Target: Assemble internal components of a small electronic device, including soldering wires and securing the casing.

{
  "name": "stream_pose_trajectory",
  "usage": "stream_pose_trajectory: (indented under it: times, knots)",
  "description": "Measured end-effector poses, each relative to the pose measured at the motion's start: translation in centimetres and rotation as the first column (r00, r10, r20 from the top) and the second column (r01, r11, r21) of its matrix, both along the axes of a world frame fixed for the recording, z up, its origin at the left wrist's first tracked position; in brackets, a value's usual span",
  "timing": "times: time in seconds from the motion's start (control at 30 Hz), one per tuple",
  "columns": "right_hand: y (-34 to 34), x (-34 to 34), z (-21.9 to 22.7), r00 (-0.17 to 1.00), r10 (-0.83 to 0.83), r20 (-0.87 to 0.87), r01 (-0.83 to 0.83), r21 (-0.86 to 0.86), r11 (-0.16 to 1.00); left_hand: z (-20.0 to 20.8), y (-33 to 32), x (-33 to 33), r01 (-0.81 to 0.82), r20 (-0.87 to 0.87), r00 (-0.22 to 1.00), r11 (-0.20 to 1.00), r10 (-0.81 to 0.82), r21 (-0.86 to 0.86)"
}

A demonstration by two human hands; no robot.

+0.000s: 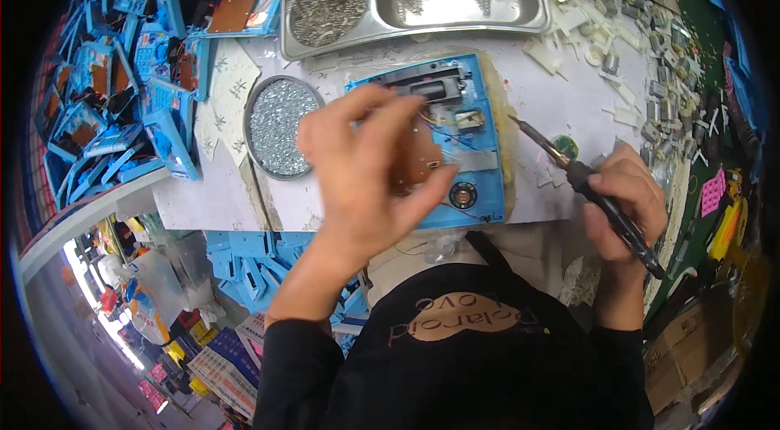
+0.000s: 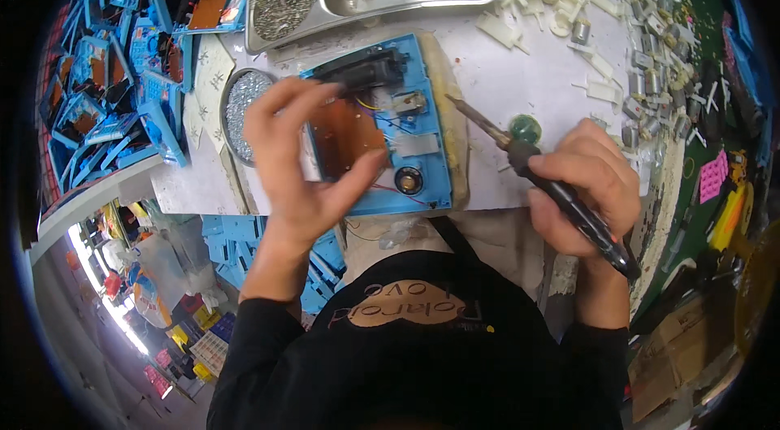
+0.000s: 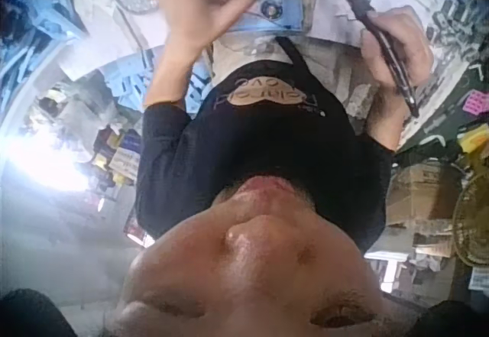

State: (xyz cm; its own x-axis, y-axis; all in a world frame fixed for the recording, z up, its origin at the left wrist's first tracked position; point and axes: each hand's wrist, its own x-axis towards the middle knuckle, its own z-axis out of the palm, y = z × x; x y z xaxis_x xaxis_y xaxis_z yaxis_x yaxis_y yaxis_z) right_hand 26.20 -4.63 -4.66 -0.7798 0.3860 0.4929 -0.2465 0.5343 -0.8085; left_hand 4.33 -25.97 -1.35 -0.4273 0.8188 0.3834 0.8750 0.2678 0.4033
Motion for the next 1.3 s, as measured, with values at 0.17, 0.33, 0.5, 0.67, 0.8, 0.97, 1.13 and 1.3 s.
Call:
stream_pose_trajectory:
  times: [0.17, 0.33, 0.5, 0.67, 0.8, 0.97, 1.13, 1.3]
  knots:
    - [0.2, 0.3, -0.4, 1.0, -0.026, -0.004, 0.026, -0.009, 1.0, -0.7, -6.1, -2.8, -0.095, 0.398, 0.915, 0.995, 0.07, 0.042]
    - [-0.2, -1.1, 0.1, 0.999, 0.004, -0.032, -0.004, 0.01, 1.0, -1.0, -2.3, -2.0, 0.117, 0.256, 0.957, 0.989, -0.136, 0.087]
    - [-0.4, -0.4, 0.5, 1.0, -0.017, -0.023, 0.018, 0.035, 0.999, -2.6, 0.4, -3.0, 0.368, -0.001, 0.929, 0.92, -0.371, 0.134]
    - [-0.3, 0.4, 0.2, 0.999, -0.051, -0.002, 0.051, 0.033, 0.998, -2.6, 1.4, -3.3, 0.439, -0.085, 0.898, 0.893, -0.432, 0.095]
    - [-0.4, 0.2, 0.3, 0.999, -0.045, 0.001, 0.045, 0.03, 0.999, -2.7, 1.7, -3.4, 0.496, -0.091, 0.868, 0.865, -0.489, 0.078]
    - [-0.4, 0.0, 0.5, 0.999, -0.037, 0.002, 0.037, 0.04, 0.999, -2.6, 2.1, -3.4, 0.507, -0.086, 0.86, 0.861, -0.503, 0.03]
    - [-0.3, 0.3, 0.2, 0.998, -0.061, -0.025, 0.062, 0.025, 0.998, -2.8, 1.8, -3.4, 0.444, -0.008, 0.895, 0.893, -0.445, 0.072]
    - [-0.3, -0.1, 0.4, 0.999, -0.054, -0.004, 0.055, 0.025, 0.998, -2.8, 1.3, -3.1, 0.391, 0.046, 0.915, 0.911, -0.4, 0.133]
